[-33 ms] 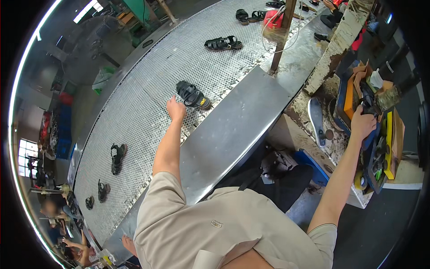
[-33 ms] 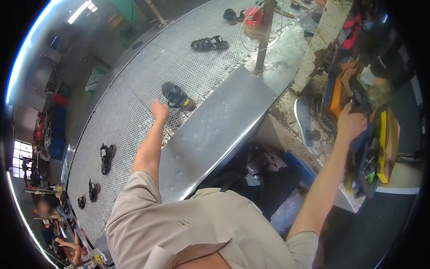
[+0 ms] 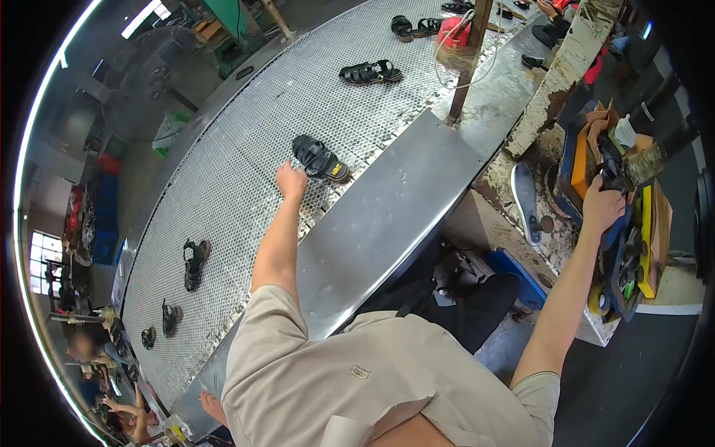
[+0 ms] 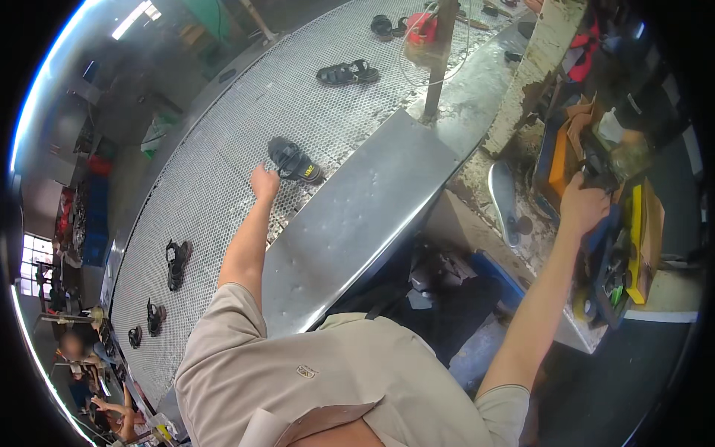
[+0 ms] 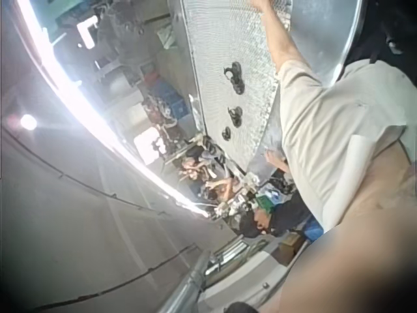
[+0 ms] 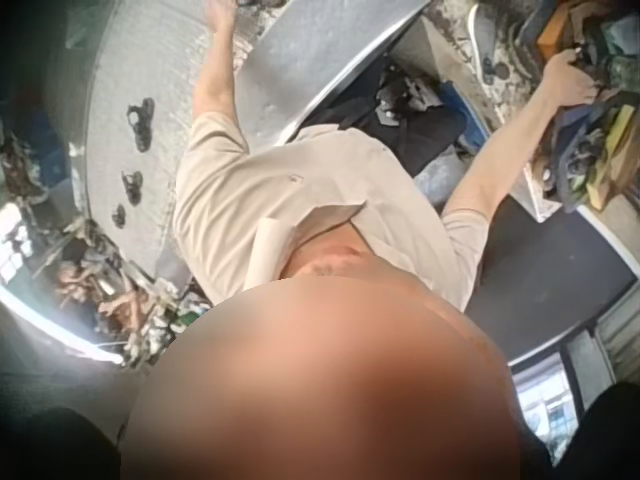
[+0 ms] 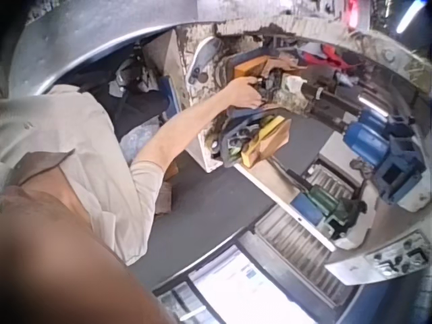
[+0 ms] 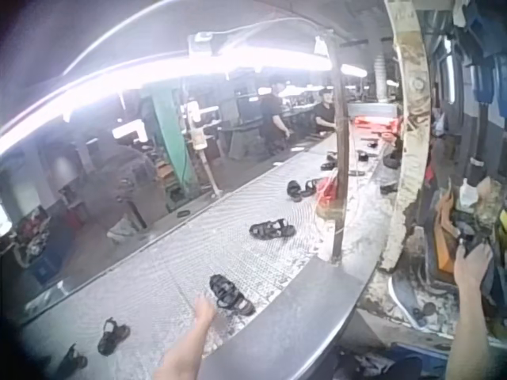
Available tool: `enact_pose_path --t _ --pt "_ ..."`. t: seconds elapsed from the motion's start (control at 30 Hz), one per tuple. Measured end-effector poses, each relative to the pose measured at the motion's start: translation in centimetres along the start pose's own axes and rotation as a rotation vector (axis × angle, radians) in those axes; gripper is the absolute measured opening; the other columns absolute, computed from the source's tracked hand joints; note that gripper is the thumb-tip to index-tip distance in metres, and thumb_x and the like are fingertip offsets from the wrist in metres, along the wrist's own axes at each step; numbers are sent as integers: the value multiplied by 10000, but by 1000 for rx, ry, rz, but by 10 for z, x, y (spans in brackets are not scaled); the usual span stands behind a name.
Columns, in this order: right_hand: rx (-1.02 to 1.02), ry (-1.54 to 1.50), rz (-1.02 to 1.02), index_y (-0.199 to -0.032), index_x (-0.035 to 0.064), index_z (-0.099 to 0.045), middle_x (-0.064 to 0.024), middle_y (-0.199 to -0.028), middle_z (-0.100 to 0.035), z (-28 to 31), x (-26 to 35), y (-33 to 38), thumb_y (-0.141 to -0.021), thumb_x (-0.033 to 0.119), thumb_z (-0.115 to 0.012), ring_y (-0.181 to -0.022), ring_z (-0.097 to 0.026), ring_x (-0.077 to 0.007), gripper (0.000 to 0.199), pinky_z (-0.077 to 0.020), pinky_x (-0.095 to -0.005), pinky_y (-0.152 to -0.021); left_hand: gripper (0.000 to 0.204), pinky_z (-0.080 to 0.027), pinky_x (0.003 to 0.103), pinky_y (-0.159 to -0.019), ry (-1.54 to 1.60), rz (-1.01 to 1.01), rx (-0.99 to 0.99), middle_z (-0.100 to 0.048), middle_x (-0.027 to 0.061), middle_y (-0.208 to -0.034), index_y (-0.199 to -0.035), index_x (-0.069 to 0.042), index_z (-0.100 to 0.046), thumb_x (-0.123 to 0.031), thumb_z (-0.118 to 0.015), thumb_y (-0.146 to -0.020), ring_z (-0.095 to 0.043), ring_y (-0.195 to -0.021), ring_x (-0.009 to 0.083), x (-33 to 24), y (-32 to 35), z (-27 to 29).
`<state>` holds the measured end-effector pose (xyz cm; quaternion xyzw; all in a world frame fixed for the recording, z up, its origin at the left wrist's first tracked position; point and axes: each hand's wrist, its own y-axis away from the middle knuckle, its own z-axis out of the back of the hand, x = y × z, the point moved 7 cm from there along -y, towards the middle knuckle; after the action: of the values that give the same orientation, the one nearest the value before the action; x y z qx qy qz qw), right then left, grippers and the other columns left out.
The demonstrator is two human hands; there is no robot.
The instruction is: The recorder is attaching soles to sandal uppers using a press machine on a production line.
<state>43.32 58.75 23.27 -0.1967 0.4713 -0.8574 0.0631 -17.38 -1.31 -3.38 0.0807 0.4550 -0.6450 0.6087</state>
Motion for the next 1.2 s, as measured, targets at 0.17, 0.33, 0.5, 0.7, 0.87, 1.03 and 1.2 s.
enact_pose_path --t 0.17,0.33,0.5,0.7,0.87,1.03,1.2 --pt "-1 -119 1 -1152 -166 -649 -353 -1252 -671 5 41 10 -969 558 -617 -1263 -591 -476 748 -401 -516 -1155 696 -603 454 -716 355 360 300 -757 251 -1004 -1209 115 -684 -425 -825 -794 -763 -877 365 55 -62 30" --pt "-63 12 24 -1130 -137 -637 -326 -1176 -681 6 5 3 -926 522 -684 -1173 -637 -465 691 -492 -530 -1044 725 -610 467 -755 256 446 504 -765 270 -1012 -1095 106 -712 -553 -821 -813 -764 -895 399 18 -36 -66" --pt "-41 -256 -58 -1236 -137 -551 -348 -1378 -570 3 48 17 -852 443 -814 -1189 -636 -472 743 -529 -516 -1014 566 -528 533 -1038 -40 186 109 -738 306 -1202 -1254 105 -679 -383 -561 -992 -701 -1120 513 59 -117 -24" --pt "-42 -345 -96 -1245 -101 -534 -317 -1367 -566 -6 39 33 -776 332 -898 -1179 -625 -487 735 -534 -514 -995 304 -596 440 -743 1394 313 -10 -736 103 -1027 -1300 -1 -607 -109 -655 -1020 -727 -849 286 -16 -38 2" --pt "7 -403 -160 -1251 -91 -533 -298 -1271 -603 -22 33 41 -786 270 -892 -1173 -621 -482 689 -523 -516 -1009 284 -519 273 -597 1686 387 598 -653 -3 -894 -1229 -123 -576 -45 -713 -992 -584 -673 104 -127 47 37" --pt "-3 -610 -108 -1388 -64 -489 -280 -1382 -560 4 50 55 -842 221 -851 -1289 -561 -485 715 -491 -512 -1061 208 -593 318 -847 1966 561 767 -741 51 -1072 -1215 -89 -642 -126 -711 -1023 -712 -935 159 -131 109 -7" --pt "35 -653 -55 -1426 -59 -487 -288 -1370 -581 27 11 147 -841 251 -849 -1283 -567 -499 755 -457 -535 -1084 339 -556 410 -1079 2128 773 927 -762 95 -1176 -1259 -10 -662 -279 -669 -1054 -726 -1106 249 -190 231 -48"
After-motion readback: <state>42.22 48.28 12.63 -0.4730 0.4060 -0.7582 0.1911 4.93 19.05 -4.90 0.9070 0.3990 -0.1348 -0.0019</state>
